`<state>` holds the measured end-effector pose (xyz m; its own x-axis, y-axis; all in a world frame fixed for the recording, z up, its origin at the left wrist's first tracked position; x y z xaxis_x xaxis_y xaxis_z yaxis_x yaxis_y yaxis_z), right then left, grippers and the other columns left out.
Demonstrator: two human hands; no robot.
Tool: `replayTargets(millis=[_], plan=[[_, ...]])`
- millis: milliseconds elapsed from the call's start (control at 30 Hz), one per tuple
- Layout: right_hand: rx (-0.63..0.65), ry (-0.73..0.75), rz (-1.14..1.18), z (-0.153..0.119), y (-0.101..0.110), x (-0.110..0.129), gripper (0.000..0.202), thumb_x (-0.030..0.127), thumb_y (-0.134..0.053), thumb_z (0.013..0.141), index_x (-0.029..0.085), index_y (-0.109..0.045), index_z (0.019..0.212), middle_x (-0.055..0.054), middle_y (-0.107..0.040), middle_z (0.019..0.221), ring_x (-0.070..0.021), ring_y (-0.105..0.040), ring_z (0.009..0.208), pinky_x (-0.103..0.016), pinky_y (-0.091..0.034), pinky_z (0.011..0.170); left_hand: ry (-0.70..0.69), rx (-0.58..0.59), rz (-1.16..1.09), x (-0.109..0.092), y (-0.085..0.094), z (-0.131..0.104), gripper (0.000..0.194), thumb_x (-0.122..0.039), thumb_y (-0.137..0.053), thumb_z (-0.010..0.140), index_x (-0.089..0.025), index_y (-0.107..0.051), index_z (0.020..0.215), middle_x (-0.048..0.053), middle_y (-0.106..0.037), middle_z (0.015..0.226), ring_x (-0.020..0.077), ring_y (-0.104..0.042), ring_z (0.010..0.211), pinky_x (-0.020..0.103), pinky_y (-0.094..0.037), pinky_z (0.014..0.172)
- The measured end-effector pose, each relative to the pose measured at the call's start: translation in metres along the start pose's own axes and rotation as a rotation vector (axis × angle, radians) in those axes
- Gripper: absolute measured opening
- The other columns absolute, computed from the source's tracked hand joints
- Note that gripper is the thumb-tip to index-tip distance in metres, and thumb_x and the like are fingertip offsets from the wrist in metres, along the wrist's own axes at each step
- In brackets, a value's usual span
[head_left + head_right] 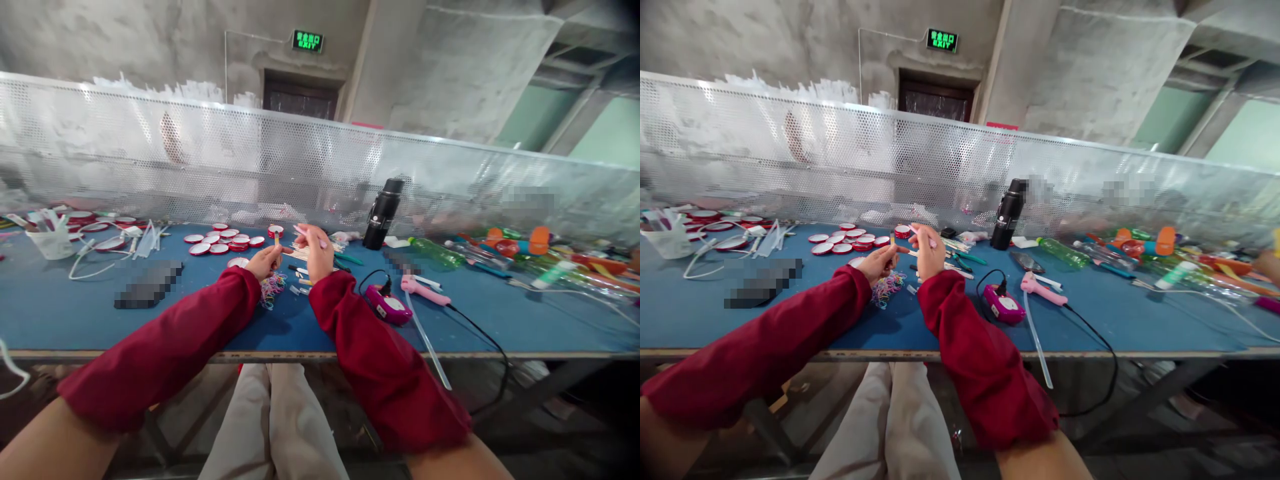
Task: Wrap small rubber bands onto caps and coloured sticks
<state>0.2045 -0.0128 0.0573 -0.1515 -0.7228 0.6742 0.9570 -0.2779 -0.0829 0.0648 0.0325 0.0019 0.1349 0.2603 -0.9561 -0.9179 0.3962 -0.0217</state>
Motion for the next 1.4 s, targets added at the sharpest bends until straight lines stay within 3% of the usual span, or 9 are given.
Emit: replayTargets(millis=[100,233,467,900,1400], plan=[[-0.046,0.007,0.008,-0.006,-0.010,0.000,0.027,0.040,-0.050,0.086,0.020,-0.066,0.095,-0.002,-0.065,0.079,-0.0143,-0.059,0.072,-0.027,-0.049,0.069,-0.006,0.006,-0.044,0.005,0.000,0.003,0.046,-0.056,-0.054,0.083,-0.015,-0.064,0.100,-0.003,-0.041,0.064,0.0062,-0.030,0.047,0.018,-0.019,0.039],[-0.074,-0.055,-0.021,-0.017,-0.010,-0.011,0.023,0.036,-0.049,0.083,0.019,-0.064,0.079,0.001,-0.059,0.064,-0.0135,-0.057,0.061,-0.026,-0.047,0.060,0.052,-0.053,0.003,0.008,0.001,0.004,0.036,-0.050,-0.055,0.084,-0.015,-0.062,0.086,-0.001,-0.050,0.067,0.0064,-0.041,0.049,0.017,-0.023,0.040],[-0.037,-0.073,-0.002,-0.025,-0.011,-0.015,0.007,0.028,-0.054,0.077,0.022,-0.055,0.076,0.003,-0.059,0.059,-0.0132,-0.056,0.054,-0.026,-0.046,0.056,0.114,-0.054,0.018,-0.002,-0.003,-0.003,0.025,-0.039,-0.058,0.085,-0.014,-0.058,0.078,-0.001,-0.055,0.064,0.0067,-0.046,0.049,0.018,-0.029,0.042],[-0.018,0.016,-0.196,-0.027,-0.011,-0.018,0.017,0.034,-0.056,0.083,0.022,-0.053,0.071,0.002,-0.063,0.063,-0.0137,-0.057,0.057,-0.026,-0.045,0.059,0.079,-0.008,-0.032,-0.003,-0.008,0.000,0.027,-0.035,-0.062,0.082,-0.014,-0.053,0.069,-0.001,-0.055,0.059,0.0069,-0.046,0.046,0.019,-0.029,0.044],[-0.001,0.031,-0.192,-0.027,-0.014,-0.025,0.020,0.037,-0.054,0.085,0.022,-0.050,0.072,0.001,-0.066,0.067,-0.0152,-0.060,0.063,-0.027,-0.047,0.061,0.048,0.018,-0.015,0.000,-0.008,0.003,0.026,-0.033,-0.065,0.079,-0.014,-0.052,0.066,-0.002,-0.053,0.055,0.0062,-0.043,0.044,0.020,-0.028,0.044]])
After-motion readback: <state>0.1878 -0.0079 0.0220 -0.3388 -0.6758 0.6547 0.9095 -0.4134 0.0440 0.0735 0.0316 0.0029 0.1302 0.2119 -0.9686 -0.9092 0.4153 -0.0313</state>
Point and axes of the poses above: each hand's wrist, its own z-axis towards the middle knuckle, its own y-axis out of the back of the hand, x = y × z, the point moved 4 cm from there along z, towards the middle knuckle
